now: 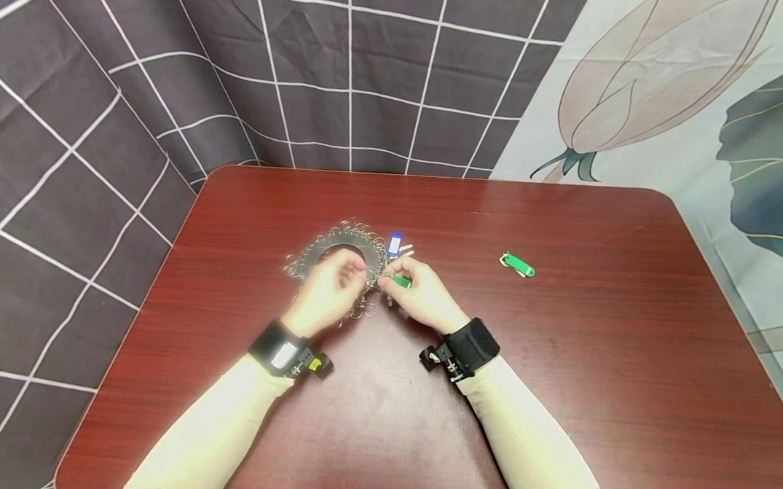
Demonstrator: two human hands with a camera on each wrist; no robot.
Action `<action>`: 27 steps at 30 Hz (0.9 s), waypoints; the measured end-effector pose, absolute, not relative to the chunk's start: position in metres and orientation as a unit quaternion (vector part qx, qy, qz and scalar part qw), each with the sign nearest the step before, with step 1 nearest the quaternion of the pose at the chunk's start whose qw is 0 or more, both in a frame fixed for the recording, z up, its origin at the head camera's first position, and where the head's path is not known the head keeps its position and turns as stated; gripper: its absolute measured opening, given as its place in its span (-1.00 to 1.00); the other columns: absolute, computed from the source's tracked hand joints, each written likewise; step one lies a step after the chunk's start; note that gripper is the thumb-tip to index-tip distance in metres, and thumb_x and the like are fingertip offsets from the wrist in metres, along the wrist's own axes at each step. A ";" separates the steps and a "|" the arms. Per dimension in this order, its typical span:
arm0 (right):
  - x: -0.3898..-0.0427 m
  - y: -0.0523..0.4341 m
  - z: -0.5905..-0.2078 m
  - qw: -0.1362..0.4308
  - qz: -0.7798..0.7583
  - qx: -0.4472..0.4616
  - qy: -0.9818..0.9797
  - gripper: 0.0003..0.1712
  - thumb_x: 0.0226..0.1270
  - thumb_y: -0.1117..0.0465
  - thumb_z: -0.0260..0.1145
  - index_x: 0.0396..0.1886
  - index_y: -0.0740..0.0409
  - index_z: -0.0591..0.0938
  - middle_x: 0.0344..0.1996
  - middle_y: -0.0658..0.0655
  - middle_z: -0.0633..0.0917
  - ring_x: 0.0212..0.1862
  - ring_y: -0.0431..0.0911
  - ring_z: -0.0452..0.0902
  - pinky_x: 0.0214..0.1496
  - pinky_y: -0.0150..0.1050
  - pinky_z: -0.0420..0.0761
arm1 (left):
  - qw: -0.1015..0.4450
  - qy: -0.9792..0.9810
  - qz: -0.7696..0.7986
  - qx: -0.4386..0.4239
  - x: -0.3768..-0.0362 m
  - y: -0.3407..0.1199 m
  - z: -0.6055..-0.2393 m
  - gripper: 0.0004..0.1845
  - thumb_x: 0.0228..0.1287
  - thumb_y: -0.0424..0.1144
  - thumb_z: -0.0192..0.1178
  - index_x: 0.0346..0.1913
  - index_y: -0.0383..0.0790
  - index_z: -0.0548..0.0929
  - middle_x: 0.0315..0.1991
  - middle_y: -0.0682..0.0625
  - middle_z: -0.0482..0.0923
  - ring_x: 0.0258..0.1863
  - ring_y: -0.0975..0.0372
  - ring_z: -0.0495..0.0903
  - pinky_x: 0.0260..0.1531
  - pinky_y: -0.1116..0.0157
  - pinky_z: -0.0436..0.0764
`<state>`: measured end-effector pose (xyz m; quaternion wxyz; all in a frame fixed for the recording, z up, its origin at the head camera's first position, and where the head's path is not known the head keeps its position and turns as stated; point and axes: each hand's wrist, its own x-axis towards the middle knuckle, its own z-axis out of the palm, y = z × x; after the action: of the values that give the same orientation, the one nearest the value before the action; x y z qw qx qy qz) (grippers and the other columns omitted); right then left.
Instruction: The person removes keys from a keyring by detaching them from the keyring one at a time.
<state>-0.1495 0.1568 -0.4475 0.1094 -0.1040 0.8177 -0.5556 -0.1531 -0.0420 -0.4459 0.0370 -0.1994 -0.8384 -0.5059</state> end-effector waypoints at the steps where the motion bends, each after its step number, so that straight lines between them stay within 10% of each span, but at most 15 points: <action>1: -0.150 0.157 -0.448 0.109 -0.555 -0.105 0.818 -0.82 0.33 0.11 0.31 -0.24 0.11 0.57 -0.52 0.10 0.64 -0.58 0.12 0.56 -0.58 -0.13 0.56 | 0.037 -0.839 -0.505 -0.200 -0.153 -0.042 -0.445 -0.92 0.26 -0.40 0.16 -0.21 -0.24 0.55 -0.39 0.05 0.52 -0.40 0.30 0.52 -0.33 0.39 0.56; 27: -0.152 0.156 -0.447 0.050 -0.580 -0.122 0.804 -0.87 0.33 0.23 0.30 -0.22 0.19 0.58 -0.42 0.31 0.67 -0.43 -0.14 0.53 -0.40 -0.34 0.49 | -0.004 -0.869 -0.442 -0.223 -0.150 -0.041 -0.443 -0.92 0.28 -0.33 0.24 -0.19 -0.16 0.68 -0.39 0.11 0.52 -0.41 0.32 0.52 -0.37 0.40 0.53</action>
<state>-0.1525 0.1564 -0.4467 0.0501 -0.1224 0.8041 -0.5796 -0.1502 -0.0414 -0.4427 -0.0037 -0.2233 -0.8688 -0.4419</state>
